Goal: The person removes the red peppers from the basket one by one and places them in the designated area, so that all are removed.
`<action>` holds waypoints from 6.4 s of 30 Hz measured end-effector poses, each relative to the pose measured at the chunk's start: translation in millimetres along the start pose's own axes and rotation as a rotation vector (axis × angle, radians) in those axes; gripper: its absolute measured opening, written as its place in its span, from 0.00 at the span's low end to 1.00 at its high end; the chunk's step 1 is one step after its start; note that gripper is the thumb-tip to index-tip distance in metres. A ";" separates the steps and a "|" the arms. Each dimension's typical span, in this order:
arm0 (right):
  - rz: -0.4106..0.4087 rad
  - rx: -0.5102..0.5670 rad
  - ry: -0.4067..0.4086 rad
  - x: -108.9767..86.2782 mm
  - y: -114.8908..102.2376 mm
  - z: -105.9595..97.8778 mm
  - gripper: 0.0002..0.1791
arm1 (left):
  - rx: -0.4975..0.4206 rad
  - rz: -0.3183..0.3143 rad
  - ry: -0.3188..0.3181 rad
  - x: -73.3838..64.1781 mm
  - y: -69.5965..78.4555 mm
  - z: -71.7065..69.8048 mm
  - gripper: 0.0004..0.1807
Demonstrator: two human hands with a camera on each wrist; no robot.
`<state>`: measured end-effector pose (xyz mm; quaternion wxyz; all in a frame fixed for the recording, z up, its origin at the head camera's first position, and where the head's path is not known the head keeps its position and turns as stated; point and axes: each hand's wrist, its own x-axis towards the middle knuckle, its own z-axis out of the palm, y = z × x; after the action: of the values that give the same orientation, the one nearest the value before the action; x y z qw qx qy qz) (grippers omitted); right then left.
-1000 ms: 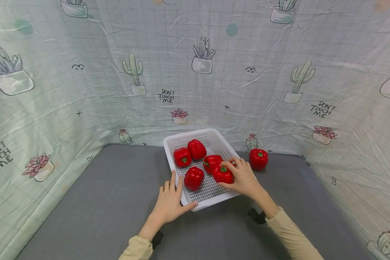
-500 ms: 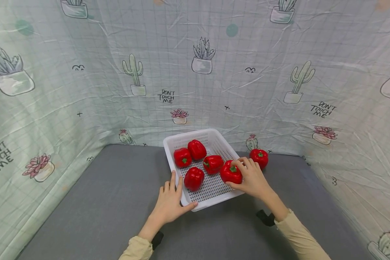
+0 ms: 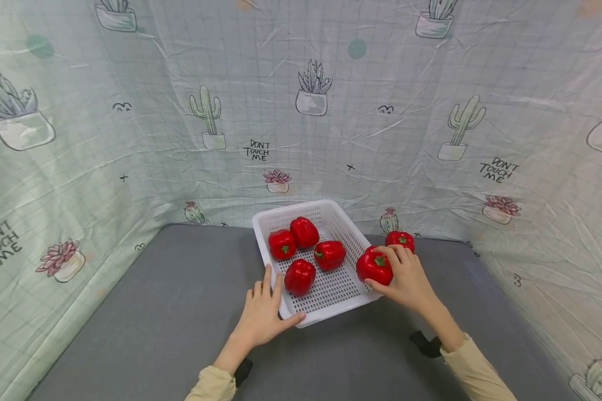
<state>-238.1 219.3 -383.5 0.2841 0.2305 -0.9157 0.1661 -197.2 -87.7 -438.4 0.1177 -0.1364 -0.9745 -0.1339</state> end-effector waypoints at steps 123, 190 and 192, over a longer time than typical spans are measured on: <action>0.708 -0.185 -0.228 4.9 179.2 61.9 0.30 | -0.010 0.008 0.005 0.0 -0.1 1.2 0.53; 0.503 -0.214 -0.268 -5.3 182.7 42.4 0.36 | -0.022 0.000 0.017 0.7 -0.8 2.0 0.53; 0.505 -0.217 -0.268 -5.8 182.1 42.7 0.37 | -0.024 -0.001 0.019 0.8 -0.7 2.0 0.53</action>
<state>-346.9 355.3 -451.9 0.1336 -0.0161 -0.9858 0.1007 -198.5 -87.6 -440.2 0.1253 -0.1358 -0.9717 -0.1470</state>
